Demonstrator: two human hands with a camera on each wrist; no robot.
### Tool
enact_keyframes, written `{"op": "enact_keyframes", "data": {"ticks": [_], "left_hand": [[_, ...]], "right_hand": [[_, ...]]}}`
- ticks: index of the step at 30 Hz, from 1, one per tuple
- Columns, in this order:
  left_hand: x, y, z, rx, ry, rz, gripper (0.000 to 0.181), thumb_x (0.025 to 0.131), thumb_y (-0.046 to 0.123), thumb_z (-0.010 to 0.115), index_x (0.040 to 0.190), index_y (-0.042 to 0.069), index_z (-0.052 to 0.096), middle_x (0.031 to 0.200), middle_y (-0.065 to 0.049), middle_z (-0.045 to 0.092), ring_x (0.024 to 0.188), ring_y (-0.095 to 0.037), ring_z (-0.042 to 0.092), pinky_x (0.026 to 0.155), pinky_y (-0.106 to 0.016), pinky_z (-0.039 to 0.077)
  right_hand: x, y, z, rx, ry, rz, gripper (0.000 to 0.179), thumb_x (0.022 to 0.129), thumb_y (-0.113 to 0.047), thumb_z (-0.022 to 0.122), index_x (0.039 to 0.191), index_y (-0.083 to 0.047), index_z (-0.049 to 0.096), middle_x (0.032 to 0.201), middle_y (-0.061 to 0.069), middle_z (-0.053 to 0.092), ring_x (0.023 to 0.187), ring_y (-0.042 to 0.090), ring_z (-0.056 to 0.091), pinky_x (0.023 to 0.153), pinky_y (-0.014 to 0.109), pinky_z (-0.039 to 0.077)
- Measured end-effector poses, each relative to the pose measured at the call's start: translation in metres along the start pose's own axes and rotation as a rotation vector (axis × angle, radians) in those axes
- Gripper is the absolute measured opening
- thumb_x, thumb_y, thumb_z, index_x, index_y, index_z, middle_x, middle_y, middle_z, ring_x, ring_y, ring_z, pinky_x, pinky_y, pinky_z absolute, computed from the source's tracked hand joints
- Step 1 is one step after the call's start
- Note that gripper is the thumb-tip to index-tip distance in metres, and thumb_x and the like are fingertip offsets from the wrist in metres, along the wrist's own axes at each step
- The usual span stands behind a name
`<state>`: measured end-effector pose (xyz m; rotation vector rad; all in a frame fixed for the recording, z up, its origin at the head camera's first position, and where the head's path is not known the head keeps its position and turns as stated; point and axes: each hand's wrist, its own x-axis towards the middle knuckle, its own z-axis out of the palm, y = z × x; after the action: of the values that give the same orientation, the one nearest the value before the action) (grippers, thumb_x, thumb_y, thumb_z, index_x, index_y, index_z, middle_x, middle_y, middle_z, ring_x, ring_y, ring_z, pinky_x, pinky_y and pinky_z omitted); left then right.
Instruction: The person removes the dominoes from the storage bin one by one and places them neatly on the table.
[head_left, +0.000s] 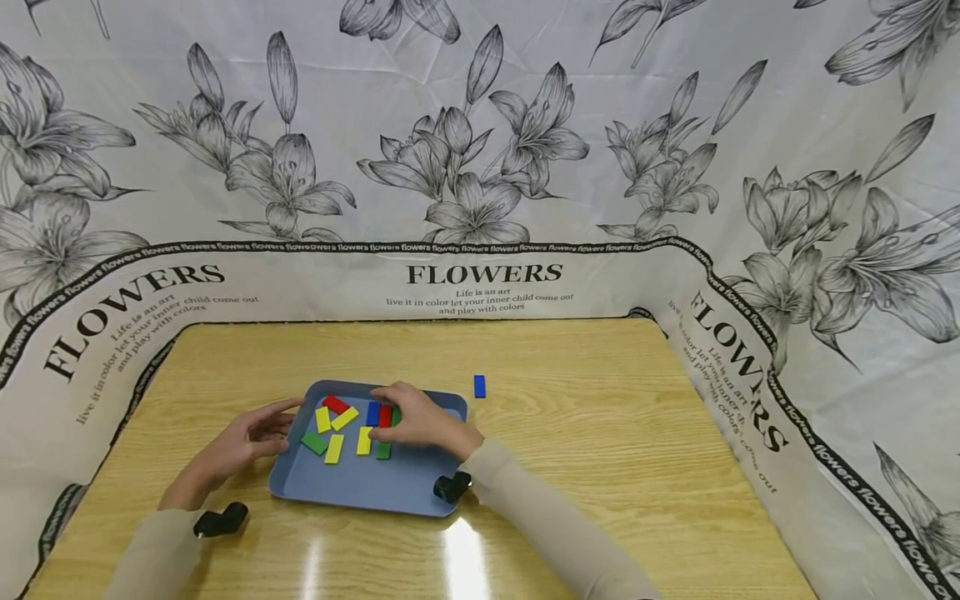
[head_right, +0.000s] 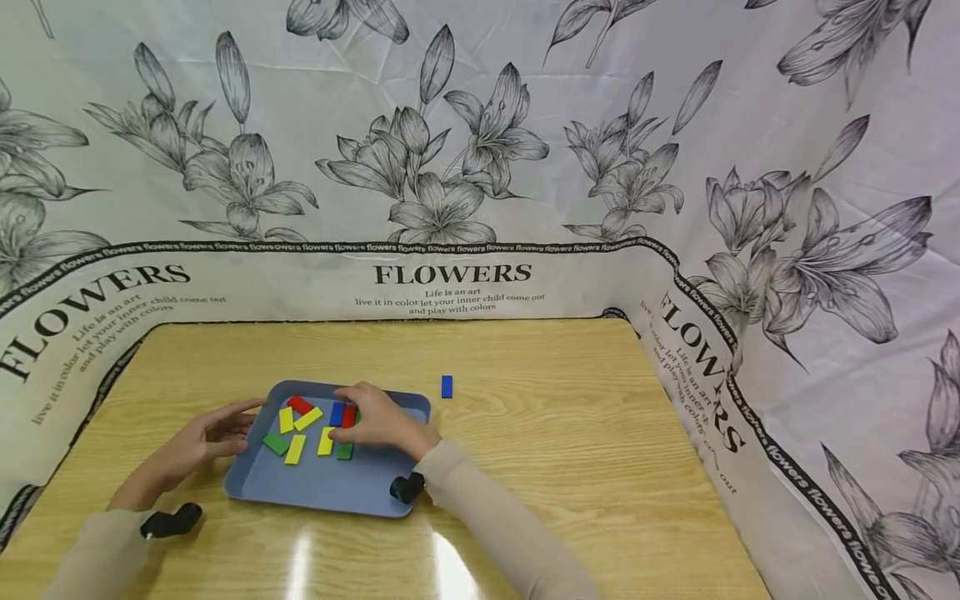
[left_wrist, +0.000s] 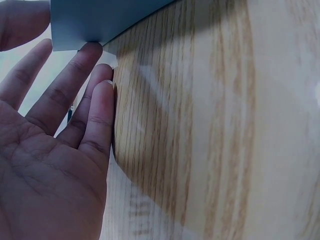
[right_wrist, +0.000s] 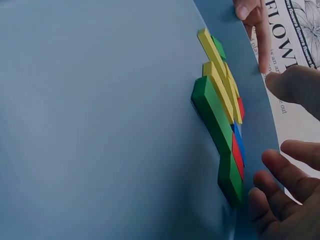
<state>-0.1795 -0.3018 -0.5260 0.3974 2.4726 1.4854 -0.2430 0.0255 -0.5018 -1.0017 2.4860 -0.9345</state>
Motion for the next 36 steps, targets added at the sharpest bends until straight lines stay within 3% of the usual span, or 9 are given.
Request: {"op": "enact_keyframes", "data": {"ticks": [11, 16, 23, 30, 36], "left_hand": [[-0.001, 0.003, -0.001, 0.021, 0.001, 0.014, 0.065, 0.097, 0.011, 0.068, 0.157, 0.004, 0.042, 0.140, -0.028, 0.059, 0.118, -0.029, 0.062, 0.088, -0.023, 0.054], [-0.001, 0.004, -0.001, -0.004, -0.003, 0.005, 0.066, 0.097, 0.010, 0.068, 0.157, 0.004, 0.041, 0.141, -0.029, 0.058, 0.119, -0.027, 0.062, 0.089, -0.023, 0.054], [0.000, 0.001, -0.003, -0.021, -0.016, -0.003, 0.066, 0.098, 0.013, 0.068, 0.158, 0.006, 0.041, 0.144, -0.029, 0.055, 0.118, -0.012, 0.061, 0.090, -0.023, 0.054], [0.000, 0.002, -0.003, -0.016, -0.015, -0.003, 0.066, 0.098, 0.012, 0.068, 0.158, 0.006, 0.041, 0.143, -0.030, 0.055, 0.122, -0.030, 0.059, 0.089, -0.023, 0.054], [0.000, 0.004, -0.003, -0.023, -0.018, -0.007, 0.067, 0.098, 0.011, 0.068, 0.158, 0.005, 0.040, 0.144, -0.030, 0.055, 0.124, -0.037, 0.058, 0.089, -0.023, 0.054]], "right_hand": [[0.004, 0.000, 0.011, -0.079, -0.045, -0.049, 0.064, 0.092, -0.035, 0.077, 0.146, -0.007, 0.057, 0.129, 0.004, 0.066, 0.113, 0.012, 0.058, 0.099, 0.022, 0.048], [0.005, -0.001, 0.011, -0.094, -0.071, -0.058, 0.063, 0.091, -0.035, 0.077, 0.145, -0.008, 0.059, 0.126, 0.003, 0.067, 0.110, 0.009, 0.057, 0.097, 0.021, 0.047], [0.008, -0.004, 0.011, -0.097, -0.083, -0.095, 0.060, 0.090, -0.032, 0.079, 0.142, -0.005, 0.061, 0.120, 0.002, 0.070, 0.103, 0.008, 0.058, 0.093, 0.018, 0.046], [0.010, -0.006, 0.012, -0.064, -0.100, -0.130, 0.056, 0.091, -0.029, 0.079, 0.139, -0.005, 0.063, 0.121, 0.001, 0.073, 0.100, 0.009, 0.061, 0.088, 0.015, 0.046], [0.011, -0.009, 0.010, -0.083, -0.126, -0.137, 0.053, 0.092, -0.029, 0.078, 0.138, -0.007, 0.065, 0.125, 0.000, 0.073, 0.102, 0.009, 0.060, 0.090, 0.017, 0.044]]}}
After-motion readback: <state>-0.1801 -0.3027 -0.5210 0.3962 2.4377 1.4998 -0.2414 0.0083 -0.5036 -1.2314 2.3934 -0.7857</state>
